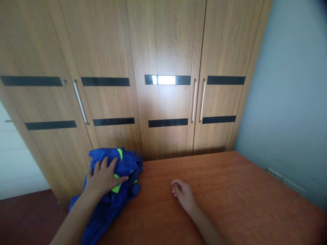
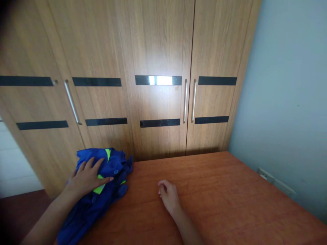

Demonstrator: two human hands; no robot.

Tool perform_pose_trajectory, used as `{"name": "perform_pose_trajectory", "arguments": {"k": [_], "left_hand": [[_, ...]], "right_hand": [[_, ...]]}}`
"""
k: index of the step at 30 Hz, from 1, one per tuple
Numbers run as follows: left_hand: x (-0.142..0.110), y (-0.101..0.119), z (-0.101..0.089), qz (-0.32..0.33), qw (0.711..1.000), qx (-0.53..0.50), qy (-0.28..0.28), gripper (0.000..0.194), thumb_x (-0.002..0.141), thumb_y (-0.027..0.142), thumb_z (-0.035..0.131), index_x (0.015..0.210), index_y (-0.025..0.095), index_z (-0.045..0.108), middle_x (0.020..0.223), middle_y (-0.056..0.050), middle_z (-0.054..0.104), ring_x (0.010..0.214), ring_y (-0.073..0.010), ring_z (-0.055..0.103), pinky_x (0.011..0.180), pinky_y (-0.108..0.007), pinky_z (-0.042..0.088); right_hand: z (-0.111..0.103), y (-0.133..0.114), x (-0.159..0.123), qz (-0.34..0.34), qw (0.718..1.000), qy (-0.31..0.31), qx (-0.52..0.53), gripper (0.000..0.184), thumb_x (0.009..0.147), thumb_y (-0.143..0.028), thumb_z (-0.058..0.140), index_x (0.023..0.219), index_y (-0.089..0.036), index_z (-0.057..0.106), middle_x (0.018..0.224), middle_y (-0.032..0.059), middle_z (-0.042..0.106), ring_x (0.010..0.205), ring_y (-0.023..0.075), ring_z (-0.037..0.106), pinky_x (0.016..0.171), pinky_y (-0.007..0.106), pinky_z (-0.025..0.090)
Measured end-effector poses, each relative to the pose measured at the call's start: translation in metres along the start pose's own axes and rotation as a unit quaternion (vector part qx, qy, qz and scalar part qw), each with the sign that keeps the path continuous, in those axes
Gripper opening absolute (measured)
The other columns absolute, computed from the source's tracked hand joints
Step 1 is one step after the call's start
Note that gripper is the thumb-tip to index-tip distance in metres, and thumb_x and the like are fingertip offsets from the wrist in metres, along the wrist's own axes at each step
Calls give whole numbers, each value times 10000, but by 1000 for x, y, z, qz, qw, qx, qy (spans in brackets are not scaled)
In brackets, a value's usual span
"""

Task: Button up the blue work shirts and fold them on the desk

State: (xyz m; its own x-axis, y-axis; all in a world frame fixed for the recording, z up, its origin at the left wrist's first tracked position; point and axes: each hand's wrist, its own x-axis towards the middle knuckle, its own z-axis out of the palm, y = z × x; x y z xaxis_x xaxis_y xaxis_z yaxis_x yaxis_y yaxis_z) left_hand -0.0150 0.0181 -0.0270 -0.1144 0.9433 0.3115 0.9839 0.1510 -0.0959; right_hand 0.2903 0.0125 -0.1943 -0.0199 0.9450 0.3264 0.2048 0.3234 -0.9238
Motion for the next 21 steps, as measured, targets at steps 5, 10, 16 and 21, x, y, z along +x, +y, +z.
{"name": "perform_pose_trajectory", "arguments": {"k": [5, 10, 16, 21], "left_hand": [[-7, 0, 30, 38, 999, 8, 9, 727, 775, 427, 508, 1421, 131, 360, 1284, -223, 531, 1129, -403, 530, 860, -508, 445], [-15, -6, 25, 14, 997, -61, 42, 585, 827, 399, 451, 1370, 181, 443, 1245, -173, 591, 1035, -381, 607, 829, -496, 480], [-20, -30, 8, -113, 979, -157, 70, 629, 814, 502, 520, 1378, 234, 442, 1087, -149, 690, 902, -390, 669, 721, -457, 525], [-26, -44, -13, -141, 922, -291, 214, 645, 689, 365, 642, 1309, 231, 524, 1211, -94, 646, 1118, -364, 591, 936, -491, 475]], "right_hand": [[0, -1, -1, -5, 1000, -2, -9, 197, 820, -225, 414, 858, -197, 605, 600, -14, 589, 523, 142, 559, 528, 244, 423], [-1, -3, 0, -6, 1000, -5, -13, 201, 818, -208, 408, 848, -197, 606, 598, -15, 592, 520, 137, 562, 534, 239, 426], [0, -3, 1, -4, 1000, -3, -10, 195, 802, -208, 417, 828, -194, 610, 590, -15, 587, 513, 136, 554, 532, 240, 426], [0, -5, 0, 1, 1000, -1, 4, 187, 791, -216, 432, 819, -196, 616, 584, -18, 587, 504, 132, 548, 525, 239, 420]]}}
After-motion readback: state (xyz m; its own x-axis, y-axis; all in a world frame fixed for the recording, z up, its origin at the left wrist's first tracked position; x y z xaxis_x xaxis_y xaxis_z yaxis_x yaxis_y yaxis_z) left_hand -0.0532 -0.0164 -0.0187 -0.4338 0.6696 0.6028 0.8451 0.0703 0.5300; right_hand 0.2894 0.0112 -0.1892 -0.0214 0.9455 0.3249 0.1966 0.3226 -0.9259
